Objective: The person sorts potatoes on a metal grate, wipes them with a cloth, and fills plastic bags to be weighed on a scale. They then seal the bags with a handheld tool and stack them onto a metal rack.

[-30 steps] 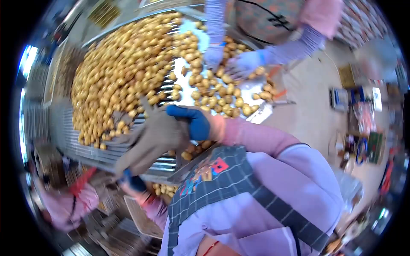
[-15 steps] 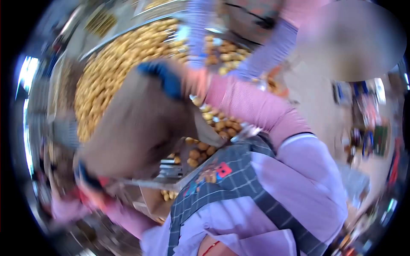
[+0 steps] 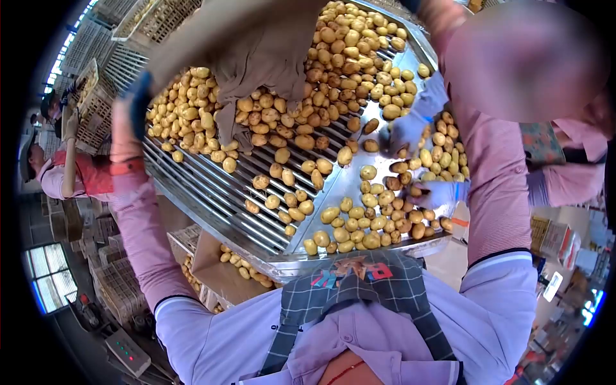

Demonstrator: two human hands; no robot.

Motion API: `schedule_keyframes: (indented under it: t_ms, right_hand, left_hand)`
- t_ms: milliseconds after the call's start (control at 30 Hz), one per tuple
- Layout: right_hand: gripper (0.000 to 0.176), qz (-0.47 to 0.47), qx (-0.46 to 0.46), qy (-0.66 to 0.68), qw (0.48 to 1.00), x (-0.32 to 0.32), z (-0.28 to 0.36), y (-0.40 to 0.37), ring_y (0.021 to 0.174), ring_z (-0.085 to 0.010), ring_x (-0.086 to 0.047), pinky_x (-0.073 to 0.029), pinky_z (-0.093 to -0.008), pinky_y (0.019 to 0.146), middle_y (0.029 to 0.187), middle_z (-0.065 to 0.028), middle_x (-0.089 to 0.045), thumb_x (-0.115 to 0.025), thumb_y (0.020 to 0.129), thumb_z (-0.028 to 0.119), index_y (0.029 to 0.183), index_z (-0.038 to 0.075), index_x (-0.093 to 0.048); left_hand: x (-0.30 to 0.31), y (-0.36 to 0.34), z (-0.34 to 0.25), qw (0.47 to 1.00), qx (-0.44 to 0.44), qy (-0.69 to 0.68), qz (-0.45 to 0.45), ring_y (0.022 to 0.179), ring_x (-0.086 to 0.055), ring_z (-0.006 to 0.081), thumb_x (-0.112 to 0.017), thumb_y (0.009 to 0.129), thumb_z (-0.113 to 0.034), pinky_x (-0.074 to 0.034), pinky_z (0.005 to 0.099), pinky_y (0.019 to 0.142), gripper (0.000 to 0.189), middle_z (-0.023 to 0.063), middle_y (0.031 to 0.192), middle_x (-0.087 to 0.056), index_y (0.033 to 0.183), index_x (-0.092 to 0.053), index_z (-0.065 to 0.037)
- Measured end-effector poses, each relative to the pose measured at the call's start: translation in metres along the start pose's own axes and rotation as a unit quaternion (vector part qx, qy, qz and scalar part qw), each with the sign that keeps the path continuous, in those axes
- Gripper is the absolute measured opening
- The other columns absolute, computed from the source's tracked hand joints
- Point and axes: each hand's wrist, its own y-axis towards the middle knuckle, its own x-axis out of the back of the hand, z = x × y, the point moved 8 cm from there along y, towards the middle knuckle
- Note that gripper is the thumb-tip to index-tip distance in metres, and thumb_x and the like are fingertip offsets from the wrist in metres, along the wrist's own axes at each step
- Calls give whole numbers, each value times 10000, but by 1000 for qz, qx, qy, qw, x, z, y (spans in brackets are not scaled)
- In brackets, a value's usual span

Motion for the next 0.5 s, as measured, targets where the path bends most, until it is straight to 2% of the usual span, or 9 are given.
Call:
schedule_keyframes:
  t_ms: [33,100,167,200,233,300,367,433,500]
  right_hand:
    - [296,-64,-57,-191,978,42,-56,-25,819,-220,-647,-519,-308,758,927,-126,-666,-502,874,264,962,9,-625]
    - [296,-108,-215,-534,810,53,-109,-74,698,-264,-636,-491,-294,680,749,-131,-635,-505,870,294,840,45,-662]
    - [316,-45,-262,-683,681,91,-177,-101,781,-317,-622,-483,-369,739,806,-179,-629,-547,839,329,932,45,-652]
    - [379,-106,-160,-714,673,67,-157,-102,918,-312,-589,-453,-385,829,981,-182,-600,-587,821,319,1094,57,-574]
    - [531,-159,-66,-733,658,35,-147,-96,1054,-308,-555,-422,-401,919,1157,-186,-571,-626,802,310,1257,68,-496]
    - [586,-71,40,-719,690,-18,-182,-51,1102,-308,-529,-411,-409,937,1188,-191,-552,-555,818,399,1282,56,-453]
    - [590,3,233,-790,567,-81,-230,-18,1067,-322,-546,-420,-436,921,1161,-177,-574,-539,814,470,1283,119,-472]
    - [581,-62,276,-757,588,-72,-282,27,1059,-333,-542,-413,-456,918,1169,-172,-565,-520,802,543,1270,200,-499]
    - [583,35,-7,-725,688,-31,-327,81,1069,-328,-542,-424,-443,908,1182,-161,-565,-519,787,582,1274,262,-497]
  left_hand:
    - [-29,-30,42,958,237,-140,-73,888,-581,137,-611,846,-196,-468,251,812,360,81,1025,-631,1134,-598,20]
    - [-71,-94,126,907,400,-83,102,876,-572,130,-641,816,-211,-470,258,806,366,72,1019,-628,1110,-615,6]
    - [-88,-133,175,882,435,41,180,901,-596,202,-663,801,-269,-463,307,833,455,126,1029,-635,1147,-583,16]
    - [-80,-120,159,915,238,306,114,1000,-567,217,-684,799,-265,-461,351,852,575,123,1115,-593,1249,-481,30]
    - [-99,-85,97,865,148,475,66,1149,-489,328,-696,781,-282,-372,415,976,706,210,1268,-489,1347,-374,-8]
    - [-157,-37,49,872,-47,486,32,1247,-358,406,-674,777,-362,-265,461,1048,736,249,1378,-353,1382,-356,-90]
    - [-235,-6,105,830,-17,541,139,1296,-276,421,-635,769,-449,-216,482,1067,742,245,1445,-234,1396,-353,-170]
    - [-273,33,106,806,-81,580,87,1278,-320,428,-613,734,-512,-275,495,1034,741,249,1418,-290,1362,-412,-172]
    - [-283,50,133,821,-87,563,38,1169,-461,396,-624,721,-468,-387,477,941,664,254,1303,-439,1295,-492,-161]
